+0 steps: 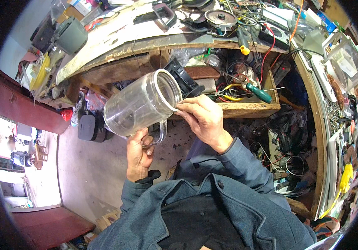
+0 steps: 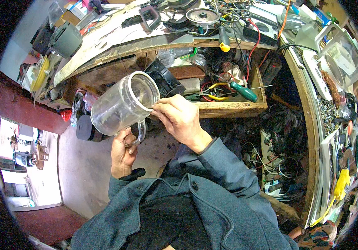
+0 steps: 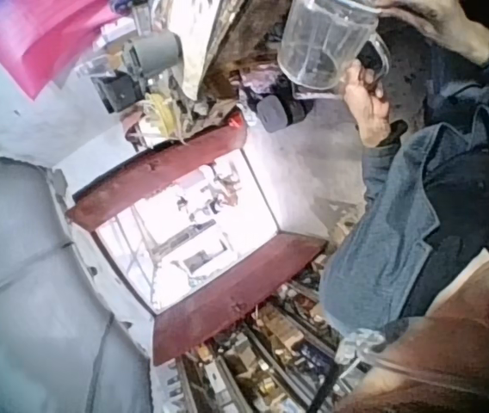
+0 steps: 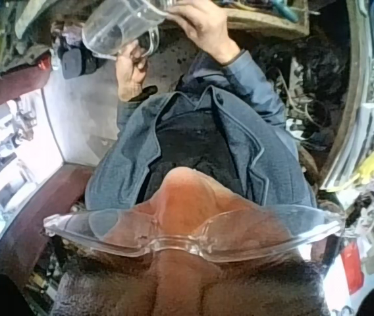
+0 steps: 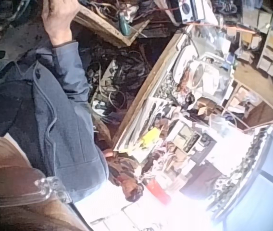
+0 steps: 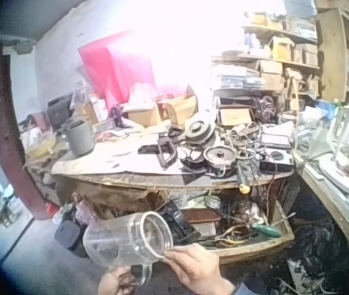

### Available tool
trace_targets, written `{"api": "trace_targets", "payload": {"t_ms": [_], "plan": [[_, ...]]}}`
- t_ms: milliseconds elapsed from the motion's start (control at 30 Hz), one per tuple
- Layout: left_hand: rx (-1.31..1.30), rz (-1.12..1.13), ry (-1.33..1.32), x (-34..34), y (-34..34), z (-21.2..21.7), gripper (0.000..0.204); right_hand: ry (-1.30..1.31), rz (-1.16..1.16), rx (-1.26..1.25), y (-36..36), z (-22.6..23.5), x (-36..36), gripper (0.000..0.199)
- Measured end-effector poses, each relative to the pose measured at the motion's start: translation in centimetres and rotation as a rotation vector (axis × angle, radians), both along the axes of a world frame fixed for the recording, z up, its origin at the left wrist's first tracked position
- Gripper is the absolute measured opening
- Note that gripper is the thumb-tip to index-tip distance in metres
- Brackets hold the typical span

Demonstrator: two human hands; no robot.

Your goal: The person assembles a blender by attaching the motor base to the clear pitcher, then repeatedly detaches and reattaches the base while rotating and inspecting the connection. The person handles the pitcher and motor base throughout the clip.

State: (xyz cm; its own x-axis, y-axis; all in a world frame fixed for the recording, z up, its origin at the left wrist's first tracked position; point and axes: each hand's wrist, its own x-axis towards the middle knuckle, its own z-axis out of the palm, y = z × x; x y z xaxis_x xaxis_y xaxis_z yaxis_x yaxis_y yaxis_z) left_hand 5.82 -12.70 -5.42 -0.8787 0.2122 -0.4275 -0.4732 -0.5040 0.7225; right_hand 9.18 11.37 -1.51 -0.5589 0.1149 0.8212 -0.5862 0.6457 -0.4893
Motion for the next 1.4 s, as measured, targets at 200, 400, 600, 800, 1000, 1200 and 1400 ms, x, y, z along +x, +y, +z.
{"api": "trace_targets", "payload": {"t_ms": [200,400,600,800,1000,1200,1400], "plan": [[-0.034,-0.005,-0.013,0.0,0.0,0.2,0.011,-0.003,0.017,-0.028,-0.1,-0.1,-0.1,0.024],[-0.031,-0.009,-0.027,0.0,-0.1,0.2,0.011,-0.012,0.028,-0.053,-0.5,0.5,-0.1,0.021],[-0.016,-0.016,-0.072,-0.2,0.1,0.2,0.007,-0.036,0.022,-0.004,-0.5,0.9,0.1,0.022],[-0.032,0.01,-0.077,-0.1,0.8,0.4,0.008,-0.066,0.054,-0.135,-0.9,2.3,0.3,0.022],[0.002,0.031,-0.043,0.0,0.2,-0.5,0.011,-0.164,0.133,-0.122,-1.1,3.2,0.2,0.012],[-0.023,0.003,-0.018,0.3,-0.2,-0.2,0.009,-0.175,-0.129,-0.039,4.2,5.9,-2.3,0.011],[-0.019,0.024,-0.044,0.2,0.3,-0.1,0.009,-0.134,-0.655,0.551,14.8,10.0,-8.9,0.023]]}}
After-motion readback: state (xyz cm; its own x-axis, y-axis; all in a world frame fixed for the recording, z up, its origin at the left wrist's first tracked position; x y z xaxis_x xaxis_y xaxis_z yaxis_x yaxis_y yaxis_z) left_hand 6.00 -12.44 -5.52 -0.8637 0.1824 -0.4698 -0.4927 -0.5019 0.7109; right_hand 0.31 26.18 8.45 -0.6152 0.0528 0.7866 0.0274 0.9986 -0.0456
